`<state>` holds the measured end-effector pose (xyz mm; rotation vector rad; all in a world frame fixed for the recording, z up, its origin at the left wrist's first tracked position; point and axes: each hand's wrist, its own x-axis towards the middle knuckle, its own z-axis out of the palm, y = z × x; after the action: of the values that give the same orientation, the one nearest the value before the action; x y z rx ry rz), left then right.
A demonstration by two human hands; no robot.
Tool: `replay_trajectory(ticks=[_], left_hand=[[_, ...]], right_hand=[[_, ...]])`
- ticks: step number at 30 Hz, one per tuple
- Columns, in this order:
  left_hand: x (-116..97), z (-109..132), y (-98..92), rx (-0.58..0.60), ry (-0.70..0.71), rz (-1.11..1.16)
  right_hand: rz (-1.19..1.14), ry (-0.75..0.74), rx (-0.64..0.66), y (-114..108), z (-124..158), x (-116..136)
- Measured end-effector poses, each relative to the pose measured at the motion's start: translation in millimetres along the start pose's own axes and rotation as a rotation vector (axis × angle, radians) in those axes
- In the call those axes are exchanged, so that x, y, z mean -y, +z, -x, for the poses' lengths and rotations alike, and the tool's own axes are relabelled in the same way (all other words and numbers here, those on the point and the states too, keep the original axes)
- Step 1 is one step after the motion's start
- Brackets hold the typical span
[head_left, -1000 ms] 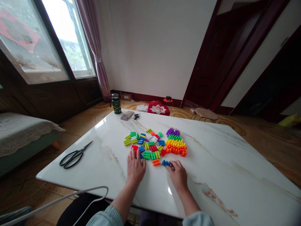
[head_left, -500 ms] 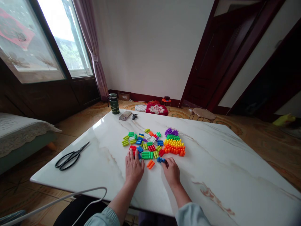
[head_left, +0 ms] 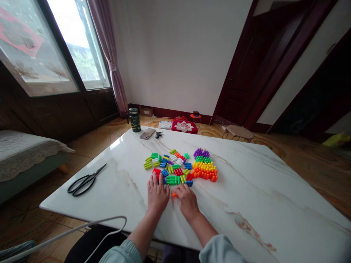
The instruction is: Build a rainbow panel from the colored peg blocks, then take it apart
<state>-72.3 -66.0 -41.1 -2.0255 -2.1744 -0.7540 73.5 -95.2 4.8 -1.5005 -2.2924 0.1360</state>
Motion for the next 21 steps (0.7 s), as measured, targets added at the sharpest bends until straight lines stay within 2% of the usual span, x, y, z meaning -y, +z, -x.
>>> replay_trajectory(ticks=[2, 4, 7, 11, 13, 16, 21], left_hand=[[0.7, -0.1, 1.2, 0.004, 0.004, -0.003], [0.7, 0.0, 1.1, 0.004, 0.004, 0.0], [-0.1, 0.2, -0.5, 0.002, 0.001, 0.005], [-0.6, -0.4, -1.6, 0.014, 0.005, -0.007], [-0.7, -0.9, -1.7, 0.015, 0.003, -0.009], [-0.9, -1.3, -1.9, 0.009, 0.0, -0.016], [-0.1, -1.4, -1.5, 0.012, 0.017, -0.052]], right_hand=[[0.009, -0.002, 0.023, -1.7, 0.5, 6.0], [-0.043, 0.023, -0.031, -2.6, 5.2, 8.3], [-0.197, 0.148, -0.246, -4.0, 17.5, -2.4], [-0.334, 0.402, -0.54, -11.4, 27.7, -47.3], [-0.33, 0.527, -0.565, -16.9, 26.6, -73.2], [-0.322, 0.635, -0.524, -21.1, 20.4, -100.8], [-0.379, 0.554, -0.534, -10.1, 10.6, -114.8]])
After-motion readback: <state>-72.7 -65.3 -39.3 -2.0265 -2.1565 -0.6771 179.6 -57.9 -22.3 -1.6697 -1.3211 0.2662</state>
